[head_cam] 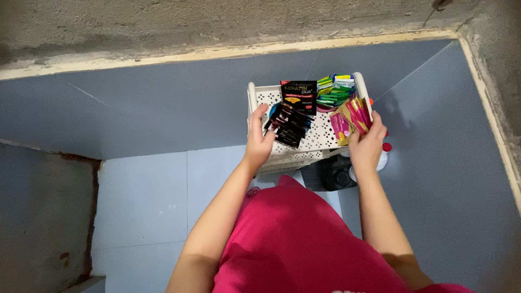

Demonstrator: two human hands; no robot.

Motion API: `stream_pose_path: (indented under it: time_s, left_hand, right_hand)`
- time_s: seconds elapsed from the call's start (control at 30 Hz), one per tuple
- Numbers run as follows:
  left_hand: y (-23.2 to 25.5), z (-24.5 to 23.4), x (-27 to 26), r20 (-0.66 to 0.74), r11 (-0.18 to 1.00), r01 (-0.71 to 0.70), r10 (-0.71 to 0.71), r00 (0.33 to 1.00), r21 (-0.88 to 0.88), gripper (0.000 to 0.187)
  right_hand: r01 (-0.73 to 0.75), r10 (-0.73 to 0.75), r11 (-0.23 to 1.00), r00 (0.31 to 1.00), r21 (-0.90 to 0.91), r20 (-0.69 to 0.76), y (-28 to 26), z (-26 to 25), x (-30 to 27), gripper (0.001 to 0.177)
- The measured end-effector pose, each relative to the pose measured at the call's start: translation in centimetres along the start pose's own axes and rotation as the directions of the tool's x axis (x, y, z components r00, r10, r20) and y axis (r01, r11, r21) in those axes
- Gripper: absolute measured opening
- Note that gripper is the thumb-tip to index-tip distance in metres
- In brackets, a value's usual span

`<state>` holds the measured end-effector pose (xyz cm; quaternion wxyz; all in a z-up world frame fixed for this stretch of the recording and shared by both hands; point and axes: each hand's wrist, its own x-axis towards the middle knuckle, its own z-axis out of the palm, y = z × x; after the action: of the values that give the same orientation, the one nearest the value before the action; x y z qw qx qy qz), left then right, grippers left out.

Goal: The person wipes a white plastic storage rack with a blue cloth, then hangs the cloth on a wall hook. They take sachets and packets from a wall-mounted wire rack and place them into the plastic rack, arranging them by type.

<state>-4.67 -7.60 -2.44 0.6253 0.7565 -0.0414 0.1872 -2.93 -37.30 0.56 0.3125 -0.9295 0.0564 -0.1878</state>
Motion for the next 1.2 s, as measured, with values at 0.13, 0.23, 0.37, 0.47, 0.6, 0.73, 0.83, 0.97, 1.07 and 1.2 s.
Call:
stream_pose_path:
  time_s: [0.13,0.23,0.37,0.47,0.6,0.73,0.83,0.97,1.07,1.2]
  left_hand:
    - [1.5,-1.6,-0.8,0.162,0.897,-0.186,0.13,0.978,0.401,0.083]
    - [2.3,-2.3,-0.4,0.233,0.877,-0.114,0.002,0.972,0.467,0.097]
    - [3.2,-2.6,0.2,0.298,0.815,-0.151,-0.029,0.954,0.56,0.108]
    - [4.1,-2.4,0.4,0.314,0.731,-0.161,-0.077,0.946,0.663,0.12]
    - [5.1,-1.4,0.2,0.32,0.605,-0.174,-0.142,0.937,0.777,0.127]
    - [5.2,-0.3,0.9,0.373,0.442,-0.269,-0.165,0.913,0.856,0.122]
    - [4.9,0.0,1.2,0.345,0.354,-0.293,-0.093,0.934,0.888,0.12]
    - [4.1,0.8,0.7,0.257,0.491,-0.176,-0.102,0.961,0.853,0.115]
    - [3.6,1.2,0.5,0.239,0.516,-0.114,-0.184,0.953,0.849,0.106]
    - [3.4,1.4,0.8,0.227,0.559,-0.058,-0.238,0.944,0.827,0.096]
  right_hand:
    - [0.211,-0.234,0.825,0.972,-0.525,0.023,-4.7,-3.1,0.7,0.087]
    - [0.343,-0.426,0.795,0.903,-0.501,-0.057,-6.8,-3.2,1.3,0.078]
    - [0.485,-0.485,0.874,0.875,-0.023,0.007,-7.2,-0.1,2.9,0.066]
    - [0.251,-0.295,0.938,0.94,0.24,0.169,-7.2,3.5,5.2,0.062]
    - [0.042,-0.14,0.955,0.936,0.294,0.323,-7.3,7.6,7.9,0.068]
    - [0.184,-0.238,0.967,0.895,0.174,0.378,-5.7,10.1,9.0,0.076]
    - [0.08,-0.133,0.989,0.839,0.123,0.528,-3.8,11.9,8.1,0.06]
    - [0.161,-0.366,0.919,0.686,0.36,0.629,-1.2,11.2,7.3,0.04]
    - [-0.1,-0.457,0.8,0.538,0.592,0.709,-1.1,8.8,6.4,0.066]
    - [0.221,-0.568,0.816,0.472,0.534,0.674,-2.8,6.2,4.0,0.121]
